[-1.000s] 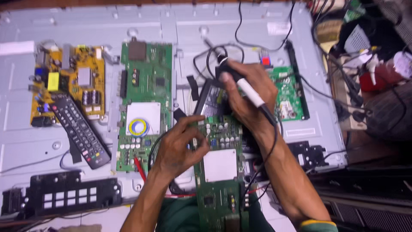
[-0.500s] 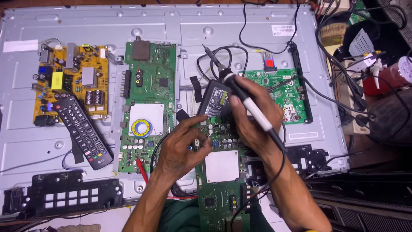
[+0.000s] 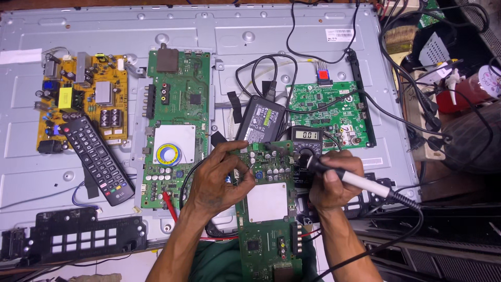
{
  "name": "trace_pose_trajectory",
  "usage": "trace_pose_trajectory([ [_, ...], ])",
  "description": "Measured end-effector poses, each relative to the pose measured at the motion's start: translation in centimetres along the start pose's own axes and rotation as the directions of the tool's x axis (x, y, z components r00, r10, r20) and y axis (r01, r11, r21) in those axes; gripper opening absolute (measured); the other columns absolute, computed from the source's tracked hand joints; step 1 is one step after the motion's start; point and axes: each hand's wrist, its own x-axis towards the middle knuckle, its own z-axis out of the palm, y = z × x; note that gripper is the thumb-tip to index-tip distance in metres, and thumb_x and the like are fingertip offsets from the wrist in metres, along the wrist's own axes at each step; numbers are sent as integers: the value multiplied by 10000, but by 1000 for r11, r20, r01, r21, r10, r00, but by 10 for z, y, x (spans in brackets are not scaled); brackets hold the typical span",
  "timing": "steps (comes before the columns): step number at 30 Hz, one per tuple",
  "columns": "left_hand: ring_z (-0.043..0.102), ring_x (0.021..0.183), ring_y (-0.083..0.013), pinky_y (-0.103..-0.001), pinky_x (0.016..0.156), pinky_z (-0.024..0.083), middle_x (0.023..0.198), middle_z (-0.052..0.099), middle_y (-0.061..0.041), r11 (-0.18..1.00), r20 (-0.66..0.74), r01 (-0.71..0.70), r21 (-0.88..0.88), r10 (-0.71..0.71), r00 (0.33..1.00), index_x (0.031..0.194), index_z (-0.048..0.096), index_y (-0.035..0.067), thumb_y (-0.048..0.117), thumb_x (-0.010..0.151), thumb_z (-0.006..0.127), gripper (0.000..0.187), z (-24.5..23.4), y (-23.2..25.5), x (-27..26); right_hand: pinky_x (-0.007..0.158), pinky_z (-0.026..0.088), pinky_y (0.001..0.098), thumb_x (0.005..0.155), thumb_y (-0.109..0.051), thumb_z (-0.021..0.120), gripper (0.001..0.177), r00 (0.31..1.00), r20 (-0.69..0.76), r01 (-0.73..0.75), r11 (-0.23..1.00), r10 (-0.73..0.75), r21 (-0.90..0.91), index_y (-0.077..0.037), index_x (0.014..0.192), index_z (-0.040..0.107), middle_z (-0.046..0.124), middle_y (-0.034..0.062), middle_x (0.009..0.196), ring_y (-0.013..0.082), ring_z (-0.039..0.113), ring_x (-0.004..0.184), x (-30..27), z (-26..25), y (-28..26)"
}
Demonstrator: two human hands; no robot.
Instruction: The person uses a soldering iron and a multimeter to work on several green circuit boards laid out on a metal surface. They apply solder to various points on the boards and use the multimeter probes to test components.
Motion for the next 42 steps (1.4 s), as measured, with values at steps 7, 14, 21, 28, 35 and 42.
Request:
trace_pose_trajectory([
  [7, 721, 665, -264, -386, 600, 582, 1108, 763, -81, 999, 13, 32, -11, -32, 999, 659, 685, 142, 104, 738, 740, 103, -3, 7, -1, 504, 433, 291, 798, -152, 671, 206, 1000, 8, 20, 999, -20, 51, 10, 761, 549, 502, 109, 660, 160, 487, 505, -19, -7, 7],
  [14, 716, 635, -240, -359, 577, 566, 1102, 758, -62, 1000, 6, 26, 10, -26, 1000, 648, 665, 149, 98, 731, 731, 118, -7, 9, 5, 463, 407, 280, 779, -164, 678, 198, 997, 39, 60, 985, -67, 159, 4, 744, 580, 477, 78, 610, 148, 475, 454, -26, -13, 12],
  [21, 711, 630, -253, -352, 576, 564, 1098, 754, -66, 1000, 14, 20, 15, -20, 1000, 651, 685, 171, 132, 751, 730, 116, -2, 5, 4, 426, 397, 271, 771, -181, 675, 216, 986, 53, 149, 982, -156, 114, 3, 691, 595, 469, 72, 563, 132, 469, 420, -26, 2, 7],
  [28, 700, 1074, -254, -316, 734, 581, 897, 689, -122, 996, 139, -84, 36, 78, 987, 748, 631, 40, 38, 782, 770, 144, -9, 16, 15, 458, 340, 283, 832, -213, 618, 184, 996, -15, 84, 996, -85, -8, -38, 782, 586, 417, 31, 591, 152, 393, 456, -23, 19, -6],
  [35, 669, 1133, -266, -306, 649, 547, 809, 677, -42, 997, 135, -47, 62, 39, 990, 717, 610, 66, 49, 783, 759, 163, -5, 18, 13, 455, 364, 290, 882, -243, 572, 220, 994, 74, 88, 994, -82, -72, -54, 770, 586, 435, 26, 577, 165, 450, 434, -20, 18, -12],
  [42, 677, 1099, -265, -337, 674, 556, 779, 687, -38, 996, 125, -45, 76, 35, 992, 730, 630, 58, 68, 795, 752, 138, -4, 18, 13, 464, 440, 297, 904, -262, 567, 206, 983, 180, 69, 984, -39, -165, -89, 795, 589, 567, 35, 623, 175, 524, 464, -15, 17, -19],
])
